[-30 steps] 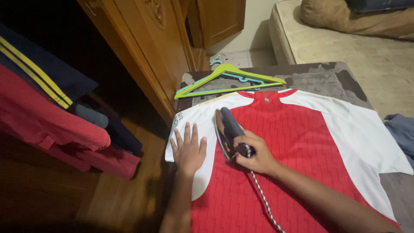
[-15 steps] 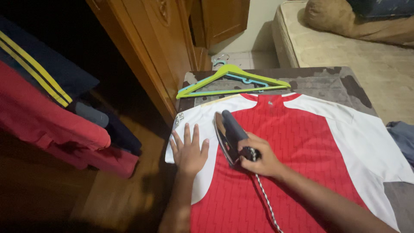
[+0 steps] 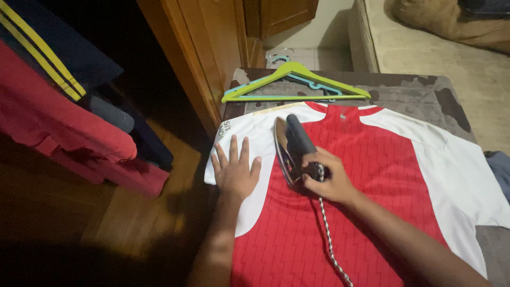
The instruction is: The person irons a red and white short-sleeved jersey on an ironing board, then places it on a hanger and hangs it in a closet. The person then picks up a grey t-shirt and begins to unfold it on the ironing board.
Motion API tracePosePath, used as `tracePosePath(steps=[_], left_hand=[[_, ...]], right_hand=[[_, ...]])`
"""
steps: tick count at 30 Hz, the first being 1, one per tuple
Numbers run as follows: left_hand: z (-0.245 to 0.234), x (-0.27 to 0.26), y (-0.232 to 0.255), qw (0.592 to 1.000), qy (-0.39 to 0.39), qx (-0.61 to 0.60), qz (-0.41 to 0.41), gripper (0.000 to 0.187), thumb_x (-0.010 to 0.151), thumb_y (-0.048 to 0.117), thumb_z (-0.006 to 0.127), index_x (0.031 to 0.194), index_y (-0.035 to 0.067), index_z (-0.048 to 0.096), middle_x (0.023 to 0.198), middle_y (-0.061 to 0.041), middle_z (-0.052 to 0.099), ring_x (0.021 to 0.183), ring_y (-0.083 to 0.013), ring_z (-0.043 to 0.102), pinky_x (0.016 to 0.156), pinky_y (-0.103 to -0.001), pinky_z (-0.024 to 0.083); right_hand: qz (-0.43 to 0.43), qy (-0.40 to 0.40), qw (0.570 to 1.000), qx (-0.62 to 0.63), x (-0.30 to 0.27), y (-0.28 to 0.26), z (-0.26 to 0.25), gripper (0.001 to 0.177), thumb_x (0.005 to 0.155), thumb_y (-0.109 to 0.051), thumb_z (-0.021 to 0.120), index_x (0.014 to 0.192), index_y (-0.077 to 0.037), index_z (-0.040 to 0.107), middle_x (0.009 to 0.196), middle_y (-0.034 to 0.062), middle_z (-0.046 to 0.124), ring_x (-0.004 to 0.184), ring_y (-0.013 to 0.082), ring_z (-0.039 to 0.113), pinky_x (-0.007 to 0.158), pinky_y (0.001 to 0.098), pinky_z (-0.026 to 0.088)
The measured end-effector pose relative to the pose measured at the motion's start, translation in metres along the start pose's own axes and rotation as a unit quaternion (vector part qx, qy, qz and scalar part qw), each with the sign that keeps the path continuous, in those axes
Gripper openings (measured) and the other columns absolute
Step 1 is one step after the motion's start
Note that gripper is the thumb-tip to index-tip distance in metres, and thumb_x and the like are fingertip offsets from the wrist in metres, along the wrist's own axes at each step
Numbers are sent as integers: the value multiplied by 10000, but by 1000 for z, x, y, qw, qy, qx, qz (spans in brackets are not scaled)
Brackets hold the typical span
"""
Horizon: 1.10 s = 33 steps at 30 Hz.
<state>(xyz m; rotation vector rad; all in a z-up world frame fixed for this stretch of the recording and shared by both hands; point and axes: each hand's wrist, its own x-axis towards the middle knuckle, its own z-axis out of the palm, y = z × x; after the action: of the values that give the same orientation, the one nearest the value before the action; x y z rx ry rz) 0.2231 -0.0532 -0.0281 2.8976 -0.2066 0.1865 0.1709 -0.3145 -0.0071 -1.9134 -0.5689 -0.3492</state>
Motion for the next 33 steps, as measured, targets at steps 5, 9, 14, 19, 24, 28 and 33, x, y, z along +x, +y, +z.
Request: tracePosePath(steps=[5,9,14,19,24,28,33], left_hand=[[0,-3,0,1000,-19,-2,-6,726,975,580,392,1602,234,270,1689,-94,135,1512,-506,55,1208,-612,3],[0,-1,0,1000,-21,-2,-8,731,969,584,392,1598,232,268,1684,-97,124,1508,-508,42,1202,-611,-2],[-1,-1,0,1000,-20,-8,-2,732,971,588,387,1594,223,265,1683,-102,117,1504,-511,34,1194,-609,-6],[-3,-3,0,1000,-22,-8,-3,722,981,578,389,1599,223,271,1687,-101,121,1512,-509,32,1203,-612,-2],[-3,-2,1,999,-32,-8,-6,717,984,572,397,1596,222,269,1686,-108,111,1513,-502,18,1204,-605,-4],[-6,-3,0,999,-32,-27,-6,714,978,568,400,1597,233,277,1691,-100,117,1531,-462,17,1209,-600,-8],[-12,-3,-2,998,-44,-38,-11,724,956,575,417,1588,247,282,1685,-92,123,1529,-451,12,1210,-580,-8]], right_hand=[[-22,-9,1000,16,2,6,-7,272,764,-94,748,1012,-42,649,969,76,635,869,171,630,757,303,501],[-34,16,999,11,12,20,-17,281,780,-83,742,1041,-36,648,995,67,648,927,165,643,825,305,516],[5,23,999,34,11,25,-21,256,778,-67,742,1010,-34,641,981,58,649,917,157,642,825,303,511],[0,17,1000,26,-3,20,-23,247,785,-55,731,1014,-23,645,981,63,632,913,151,636,817,298,513],[-8,11,998,55,-2,26,-35,251,795,-78,747,1014,-24,635,988,59,645,925,145,637,843,292,512],[12,23,998,52,7,32,-36,252,813,-105,751,1023,-24,636,1004,56,634,924,143,631,830,288,510],[29,41,998,37,5,32,-35,256,814,-110,750,1026,-27,634,998,51,617,908,135,606,817,286,496]])
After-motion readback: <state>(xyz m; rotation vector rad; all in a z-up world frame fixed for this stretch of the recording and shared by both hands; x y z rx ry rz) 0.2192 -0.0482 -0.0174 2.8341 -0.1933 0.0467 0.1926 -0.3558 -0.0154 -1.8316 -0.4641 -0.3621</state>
